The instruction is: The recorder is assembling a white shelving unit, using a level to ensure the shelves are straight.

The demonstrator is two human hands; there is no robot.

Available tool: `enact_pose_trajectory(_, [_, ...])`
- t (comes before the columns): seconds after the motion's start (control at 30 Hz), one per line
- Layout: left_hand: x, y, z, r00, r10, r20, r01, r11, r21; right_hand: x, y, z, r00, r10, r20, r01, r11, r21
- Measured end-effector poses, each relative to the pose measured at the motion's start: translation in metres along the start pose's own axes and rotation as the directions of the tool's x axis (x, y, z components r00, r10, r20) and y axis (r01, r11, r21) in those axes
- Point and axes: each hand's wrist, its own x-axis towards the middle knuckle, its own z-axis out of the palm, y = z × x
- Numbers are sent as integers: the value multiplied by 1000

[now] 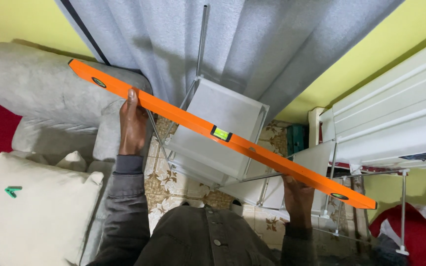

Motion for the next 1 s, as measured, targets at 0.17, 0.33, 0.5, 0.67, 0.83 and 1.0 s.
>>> enact_pose_trajectory(0.17, [0,-7,-8,999,35,30,-34,999,-41,1,5,-6,998,-31,49,30,999,25])
enact_pose_trajectory(0.33, [-2,-9,-10,999,29,22,-31,997,66,0,8,-16,999,-10,52,10,1000,-4])
enact_pose_trajectory(0.5, [-4,-4,-6,999,37,38,-37,999,6,1,9,-17,996,-39,79,39,999,2])
enact_pose_trajectory(0.67, [-6,-10,-14,997,59,52,-58,998,-11,3,12,-25,998,-26,59,27,1000,-10])
enact_pose_trajectory(0.83, [6,-63,-68,1000,9,27,-6,991,-134,1,0,-13,996,-34,86,40,997,-73])
enact_pose_trajectory(1.0, [-5,-70,-74,1000,-11,-20,9,995,-98,4,-3,-10,998,0,63,4,997,-73])
